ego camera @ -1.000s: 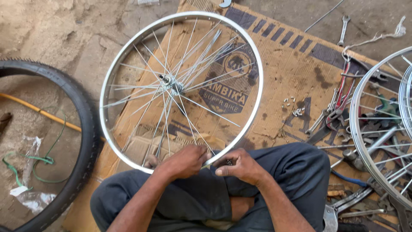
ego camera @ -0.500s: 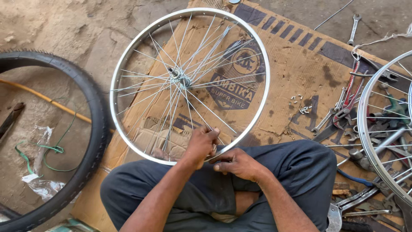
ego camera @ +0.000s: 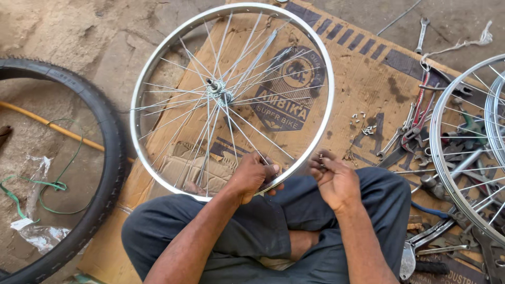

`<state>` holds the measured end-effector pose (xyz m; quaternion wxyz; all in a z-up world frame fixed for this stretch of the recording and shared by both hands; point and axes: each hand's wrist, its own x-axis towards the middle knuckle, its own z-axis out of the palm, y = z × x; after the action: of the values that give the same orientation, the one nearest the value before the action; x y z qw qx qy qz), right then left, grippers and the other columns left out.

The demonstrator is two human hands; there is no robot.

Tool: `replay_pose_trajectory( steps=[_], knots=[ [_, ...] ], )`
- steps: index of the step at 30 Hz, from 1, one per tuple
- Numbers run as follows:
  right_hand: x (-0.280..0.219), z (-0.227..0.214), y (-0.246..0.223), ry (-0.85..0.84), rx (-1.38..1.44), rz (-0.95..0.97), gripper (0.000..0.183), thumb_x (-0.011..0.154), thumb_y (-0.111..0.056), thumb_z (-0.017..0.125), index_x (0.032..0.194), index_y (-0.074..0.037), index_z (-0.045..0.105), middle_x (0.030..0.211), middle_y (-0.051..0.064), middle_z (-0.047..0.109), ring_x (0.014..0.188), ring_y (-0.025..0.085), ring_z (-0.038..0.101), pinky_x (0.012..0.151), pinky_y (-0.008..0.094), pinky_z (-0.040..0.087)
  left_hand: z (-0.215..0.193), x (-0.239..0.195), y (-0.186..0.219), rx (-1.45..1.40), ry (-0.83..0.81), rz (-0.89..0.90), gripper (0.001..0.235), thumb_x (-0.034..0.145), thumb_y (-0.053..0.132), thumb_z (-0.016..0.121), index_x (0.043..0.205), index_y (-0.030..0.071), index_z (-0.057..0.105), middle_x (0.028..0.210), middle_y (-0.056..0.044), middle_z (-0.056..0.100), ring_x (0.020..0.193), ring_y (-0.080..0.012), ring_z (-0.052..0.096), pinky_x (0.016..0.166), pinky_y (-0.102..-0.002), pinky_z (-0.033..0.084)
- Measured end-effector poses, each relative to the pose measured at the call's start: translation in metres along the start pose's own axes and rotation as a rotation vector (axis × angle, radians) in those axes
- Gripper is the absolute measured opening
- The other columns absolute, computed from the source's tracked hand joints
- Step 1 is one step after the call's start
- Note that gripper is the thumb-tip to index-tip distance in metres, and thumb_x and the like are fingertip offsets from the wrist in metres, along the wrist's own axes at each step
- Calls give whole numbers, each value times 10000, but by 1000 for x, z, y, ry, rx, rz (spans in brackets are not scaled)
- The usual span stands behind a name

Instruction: The person sits on the ground and laces a bicycle wheel by hand. They insert spokes into the hub and rim, then tighten the nipples to secure the spokes in place. The person works methodically around the wheel, ensuring each spoke is properly seated.

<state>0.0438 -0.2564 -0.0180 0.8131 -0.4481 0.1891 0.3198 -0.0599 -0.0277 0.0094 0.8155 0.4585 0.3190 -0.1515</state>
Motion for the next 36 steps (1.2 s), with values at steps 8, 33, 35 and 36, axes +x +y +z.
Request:
replay_pose_trajectory(
  steps=[8,33,35,36],
  knots=[
    [-36,3,15,-92,-22,-106,157,955,15,591,1097,18,659,1014,153,712,869,234,701,735,347,598,1,2,3,-2,20,-13,149,929,52,687,926,-27,561,749,-187,705,595,-270,727,424,-385,571],
    [-56,54,56,-35,-955,-798,125,822,77,735,901,-19,719,887,30,712,821,96,666,754,223,515,3,0,6,-49,35,58,172,926,48,691,946,-36,542,739,-189,713,541,-231,700,401,-366,565],
    [-61,60,58,-30,-1002,-804,119,813,64,740,887,-25,713,871,27,712,802,95,670,729,226,519,3,0,6,-47,45,52,173,926,49,691,945,-33,540,728,-192,700,530,-234,693,400,-368,564],
    [-63,63,59,-27,-1027,-805,117,808,58,742,880,-29,709,863,25,712,792,95,672,717,227,520,3,-1,6,-47,50,49,173,926,49,691,945,-31,538,722,-194,693,525,-235,690,400,-369,564]
  ],
)
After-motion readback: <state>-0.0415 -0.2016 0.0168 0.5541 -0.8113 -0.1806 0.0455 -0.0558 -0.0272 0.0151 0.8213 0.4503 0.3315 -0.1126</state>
